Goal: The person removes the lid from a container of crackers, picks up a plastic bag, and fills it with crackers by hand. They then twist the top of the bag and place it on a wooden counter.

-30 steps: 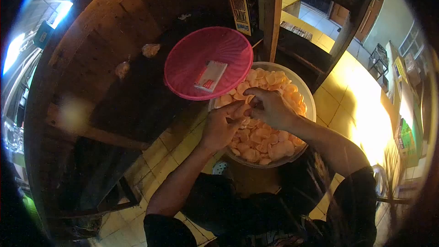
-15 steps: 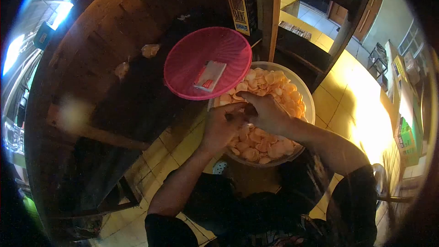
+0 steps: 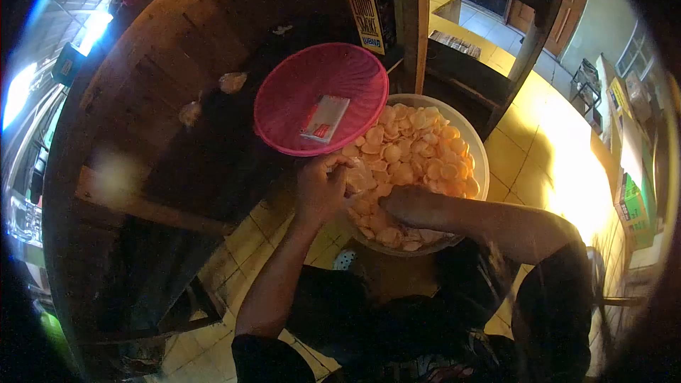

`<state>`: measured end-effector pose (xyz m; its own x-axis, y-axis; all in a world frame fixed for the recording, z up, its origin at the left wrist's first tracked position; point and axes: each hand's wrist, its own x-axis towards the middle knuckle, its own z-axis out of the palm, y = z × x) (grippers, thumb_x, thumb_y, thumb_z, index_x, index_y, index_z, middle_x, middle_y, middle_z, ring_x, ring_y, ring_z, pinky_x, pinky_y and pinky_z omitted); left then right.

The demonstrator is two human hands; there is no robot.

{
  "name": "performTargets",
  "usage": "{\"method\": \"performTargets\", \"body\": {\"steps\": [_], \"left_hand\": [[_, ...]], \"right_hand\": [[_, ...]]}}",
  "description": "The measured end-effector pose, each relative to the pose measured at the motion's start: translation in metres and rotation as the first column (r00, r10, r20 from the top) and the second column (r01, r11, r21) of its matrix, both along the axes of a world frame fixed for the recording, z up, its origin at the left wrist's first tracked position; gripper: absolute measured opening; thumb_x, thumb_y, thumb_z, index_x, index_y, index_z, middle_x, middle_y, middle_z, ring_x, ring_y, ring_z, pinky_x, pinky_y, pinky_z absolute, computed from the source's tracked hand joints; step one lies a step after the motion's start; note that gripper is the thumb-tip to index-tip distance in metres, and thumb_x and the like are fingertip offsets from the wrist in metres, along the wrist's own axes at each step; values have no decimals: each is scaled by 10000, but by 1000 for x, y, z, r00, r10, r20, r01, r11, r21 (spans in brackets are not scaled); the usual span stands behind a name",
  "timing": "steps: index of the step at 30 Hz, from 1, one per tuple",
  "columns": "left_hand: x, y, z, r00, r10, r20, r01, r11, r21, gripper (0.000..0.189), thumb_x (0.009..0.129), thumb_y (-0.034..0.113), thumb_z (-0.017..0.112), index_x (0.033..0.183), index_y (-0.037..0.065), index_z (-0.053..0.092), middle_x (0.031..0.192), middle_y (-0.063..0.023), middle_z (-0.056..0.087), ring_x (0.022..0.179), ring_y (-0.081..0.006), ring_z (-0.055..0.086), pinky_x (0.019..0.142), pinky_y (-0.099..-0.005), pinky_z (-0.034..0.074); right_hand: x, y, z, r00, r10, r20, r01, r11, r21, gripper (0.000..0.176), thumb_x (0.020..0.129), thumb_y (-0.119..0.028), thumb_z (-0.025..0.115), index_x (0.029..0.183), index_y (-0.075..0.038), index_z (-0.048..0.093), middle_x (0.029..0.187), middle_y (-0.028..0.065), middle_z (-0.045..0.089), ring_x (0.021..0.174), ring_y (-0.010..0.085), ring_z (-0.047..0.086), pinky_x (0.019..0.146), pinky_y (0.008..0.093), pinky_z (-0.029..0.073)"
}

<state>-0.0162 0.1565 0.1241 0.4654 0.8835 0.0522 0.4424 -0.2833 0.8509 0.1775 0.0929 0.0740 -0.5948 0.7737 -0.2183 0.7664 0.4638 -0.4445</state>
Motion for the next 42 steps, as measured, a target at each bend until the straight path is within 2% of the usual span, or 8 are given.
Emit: {"method": "performTargets", "body": {"steps": [6, 8, 11, 21, 23, 26, 32, 42], "left_hand": [[3, -4, 1, 994, 105, 15, -100, 979, -179, 216, 923, 111, 533, 1062, -20, 635, 853, -116, 665, 716, -158, 673, 643, -292, 534], [4, -1, -9, 991, 116, 59, -100, 967, -233, 237, 921, 114, 534, 1081, -34, 628, 889, -137, 668, 764, -175, 687, 652, -297, 533], [10, 1, -23, 994, 49, 98, -32, 985, -172, 293, 928, 135, 538, 1161, -34, 596, 1057, -172, 635, 883, -194, 674, 699, -309, 549], [38, -35, 0, 957, -287, 33, 284, 957, 64, 575, 851, 161, 687, 1351, 13, 444, 1256, -165, 540, 1060, -215, 601, 819, -330, 541], [38, -32, -2, 966, -259, 12, 253, 951, 178, 555, 848, 172, 700, 1334, 24, 475, 1225, -136, 574, 1025, -192, 610, 806, -305, 533], [35, -26, 0, 983, -181, -22, 182, 973, 143, 505, 830, 179, 722, 1267, 8, 538, 1155, -130, 614, 988, -192, 628, 791, -300, 538], [28, -19, -6, 985, -168, -26, 169, 982, 78, 381, 865, 96, 671, 1227, 20, 581, 1083, -109, 647, 850, -155, 654, 710, -278, 530], [22, -14, 7, 997, -63, 40, 67, 992, -109, 283, 825, 48, 659, 1107, 31, 652, 1008, -92, 672, 782, -131, 641, 695, -291, 520]], "right_hand": [[14, 12, 49, 956, -289, -41, 278, 945, -174, 231, 817, -130, 621, 1015, -10, 622, 913, 184, 658, 869, 329, 661, 747, 402, 538], [31, 17, 48, 814, -180, -552, 308, 940, 147, 220, 820, -122, 651, 1003, -5, 620, 908, 168, 658, 864, 321, 664, 753, 381, 536], [35, 22, 47, 665, -332, -669, 350, 930, -114, 294, 827, -126, 664, 1076, 0, 572, 886, 178, 653, 874, 308, 662, 765, 377, 525], [27, 23, 42, 717, -484, -502, 436, 873, -219, 578, 842, -92, 604, 1350, -23, 339, 1150, 236, 576, 1077, 244, 597, 920, 354, 479], [26, 24, 41, 439, -718, -540, 195, 663, -723, 634, 836, -51, 577, 1392, -32, 272, 1203, 220, 546, 1124, 251, 565, 970, 361, 441], [20, 22, 51, 220, -790, -573, -152, 552, -820, 684, 840, -33, 560, 1426, -27, 207, 1213, 191, 547, 1147, 250, 548, 982, 361, 427], [19, 21, 42, 858, -351, -374, 314, 936, -157, 817, 765, -91, 727, 1423, -11, 251, 1286, 270, 494, 1185, 342, 522, 959, 413, 477], [17, 16, 54, 831, -231, -506, 301, 952, 60, 611, 797, -50, 677, 1330, 25, 389, 995, 204, 662, 897, 312, 673, 780, 376, 554]]}}
